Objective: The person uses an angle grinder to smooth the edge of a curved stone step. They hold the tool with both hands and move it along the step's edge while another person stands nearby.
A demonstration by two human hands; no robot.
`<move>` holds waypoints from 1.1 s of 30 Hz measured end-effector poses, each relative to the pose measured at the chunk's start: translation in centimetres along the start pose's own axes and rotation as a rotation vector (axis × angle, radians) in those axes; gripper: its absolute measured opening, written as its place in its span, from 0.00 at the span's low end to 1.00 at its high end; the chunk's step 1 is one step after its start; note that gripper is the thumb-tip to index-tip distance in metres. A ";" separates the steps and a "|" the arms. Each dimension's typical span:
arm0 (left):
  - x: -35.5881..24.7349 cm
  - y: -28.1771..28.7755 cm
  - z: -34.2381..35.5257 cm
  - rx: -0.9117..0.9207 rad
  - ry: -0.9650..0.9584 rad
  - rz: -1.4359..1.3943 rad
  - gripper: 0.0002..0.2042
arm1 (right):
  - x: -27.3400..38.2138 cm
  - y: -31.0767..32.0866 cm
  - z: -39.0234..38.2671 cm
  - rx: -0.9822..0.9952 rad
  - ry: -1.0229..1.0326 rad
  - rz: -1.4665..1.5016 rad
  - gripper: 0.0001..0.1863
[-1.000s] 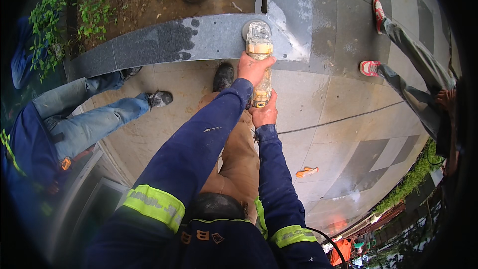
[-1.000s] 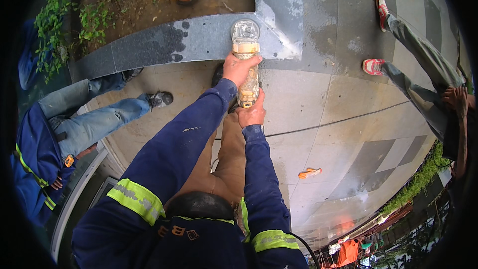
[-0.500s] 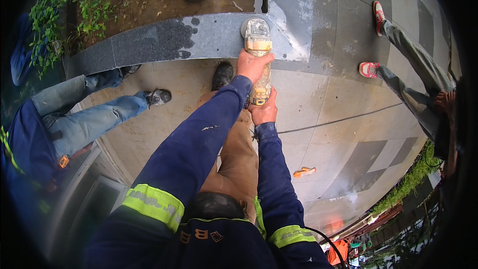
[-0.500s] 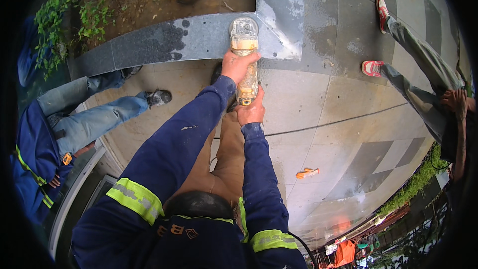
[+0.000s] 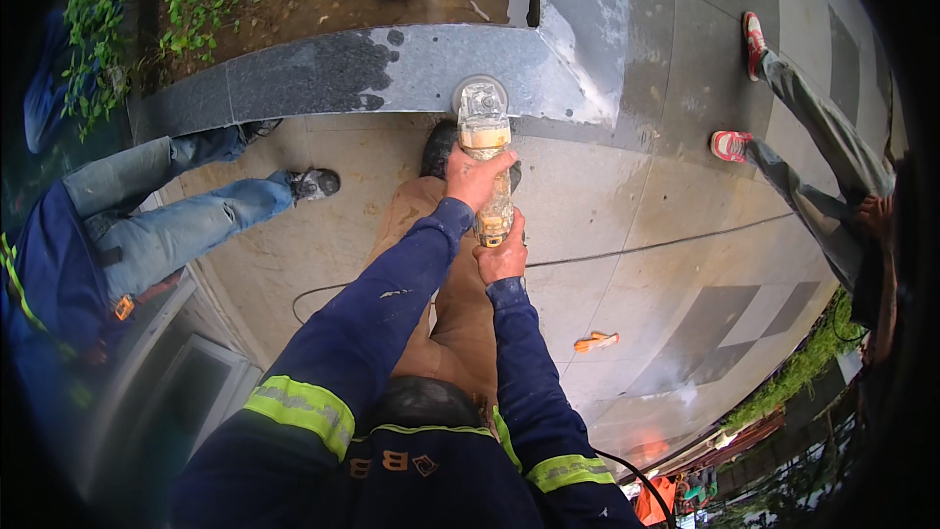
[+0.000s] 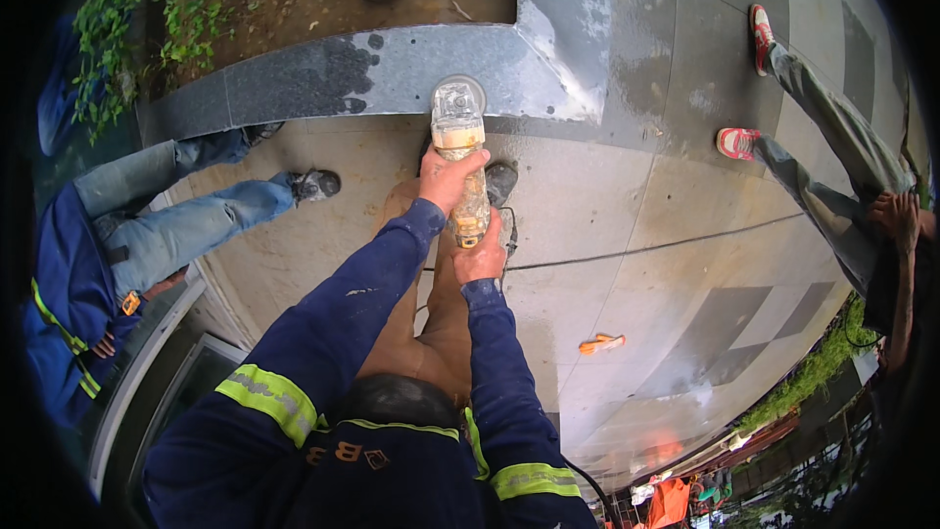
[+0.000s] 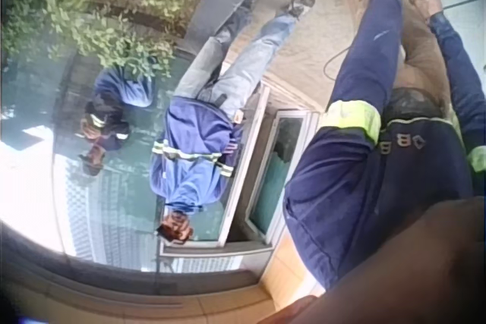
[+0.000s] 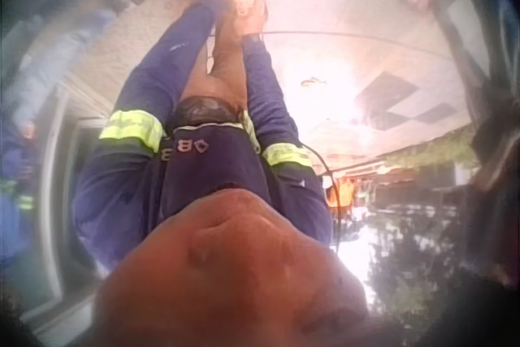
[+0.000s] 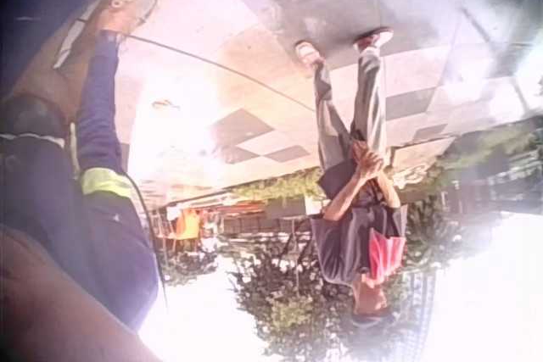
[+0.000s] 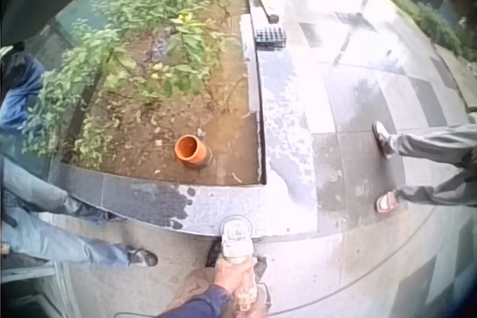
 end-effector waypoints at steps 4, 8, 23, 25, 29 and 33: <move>-0.3 1.1 1.1 -0.077 0.012 0.050 0.18 | 1.6 -0.2 0.8 0.014 -0.002 0.024 0.47; -1.7 -2.3 0.9 0.037 0.027 0.090 0.20 | 0.8 1.6 1.7 -0.087 0.011 0.098 0.46; 2.1 -1.1 -1.4 0.070 0.064 0.079 0.21 | -1.4 0.7 -2.1 -0.050 -0.035 0.038 0.48; 1.8 -2.2 -1.0 0.025 0.047 0.106 0.22 | -2.4 0.8 -1.3 -0.094 -0.020 0.065 0.48; 2.3 -3.6 -0.1 -0.015 0.049 0.201 0.32 | -2.3 1.7 -0.9 -0.127 -0.034 0.118 0.48; 2.9 -3.2 -1.4 -0.018 0.077 0.205 0.29 | -3.5 1.2 -2.2 -0.140 -0.015 0.120 0.48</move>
Point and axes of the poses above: each hand's wrist, its own z-axis towards the middle knuckle, its own y-axis out of the back of the hand, x = y × z, the point moved 3 cm from there along z, towards the middle knuckle, and after that the axes turned 14 degrees about y, right-handed, at the moved point
